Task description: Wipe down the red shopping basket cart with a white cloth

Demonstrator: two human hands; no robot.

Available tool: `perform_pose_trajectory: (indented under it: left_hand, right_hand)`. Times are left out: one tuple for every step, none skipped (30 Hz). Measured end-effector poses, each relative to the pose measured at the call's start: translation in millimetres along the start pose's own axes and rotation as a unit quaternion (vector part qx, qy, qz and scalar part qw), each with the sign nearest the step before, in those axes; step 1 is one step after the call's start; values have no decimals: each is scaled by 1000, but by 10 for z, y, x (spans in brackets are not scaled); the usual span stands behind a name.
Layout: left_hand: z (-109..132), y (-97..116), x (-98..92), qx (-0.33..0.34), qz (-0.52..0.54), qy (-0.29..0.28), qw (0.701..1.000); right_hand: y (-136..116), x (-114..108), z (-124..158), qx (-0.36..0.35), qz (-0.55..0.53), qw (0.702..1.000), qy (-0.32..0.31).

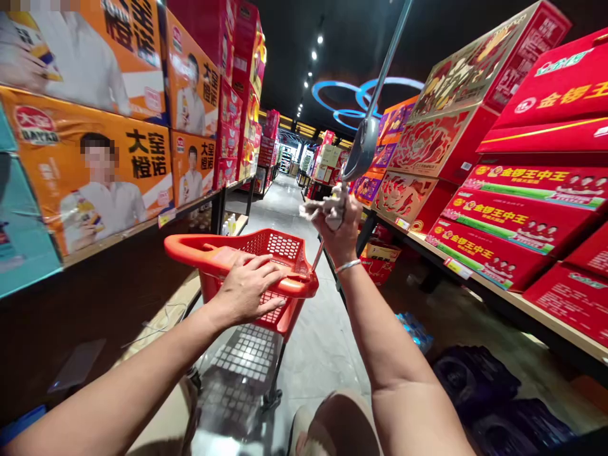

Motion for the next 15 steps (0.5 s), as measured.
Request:
perform_pose_trajectory:
  left_hand:
    - [-3,3,0,-2,-2,-5,1000]
    - [-6,8,0,-5,-4,-8,1000]
    - [-9,13,-2,-7,-6,-11,1000]
    - [-10,17,-4,-9,-7,-13,1000]
    - [-11,21,-6,-10,-6,-14,1000]
    - [-11,24,-7,-12,-2,-14,1000]
    - [-10,26,-8,-13,2,-13,1000]
    - [-10,27,-8,-14,7,-12,1000]
    - [-11,27,-8,-15,11,-9,1000]
    - [-12,28,-9,-16,14,-8,1000]
    - [-14,29,-11,-17,16,-7,1000]
    - [-17,30,-14,-19,17,-9,1000]
    - [-21,32,-18,-21,18,-11,1000]
    - [-25,34,-23,-23,18,-14,999]
    - [-29,37,-29,-25,18,-18,999]
  right_hand:
    - [-2,18,148,-7,-3,1000,-18]
    - [-11,15,268,-15,-2,999,-33]
    - [-29,-4,351,-22,5,998,-53]
    - [-62,-41,396,-30,21,996,-79]
    - [-117,-103,404,-40,51,993,-98]
    - [-200,-192,380,-53,92,989,-106]
    - [-316,-298,335,-77,136,982,-103]
    - [-464,-410,277,-110,171,975,-95]
    - [-633,-518,213,-151,193,966,-84]
    - [-810,-618,145,-195,201,958,-69]
    - [-977,-705,69,-234,199,950,-50]
    - [-1117,-773,-20,-265,197,943,-33]
    - [-1223,-817,-126,-287,202,936,-19]
    - [-1290,-836,-249,-300,217,929,-11]
    - [-1321,-834,-384,-306,239,921,-10]
Point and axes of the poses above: each hand's wrist, its own z-axis away from the middle knuckle, its own x-axis out of the palm, y = z × x, the point moved 4 cm from there along -z, towards the middle knuckle, and after that the axes turned 4 degrees about -x, right-handed, at the moved point
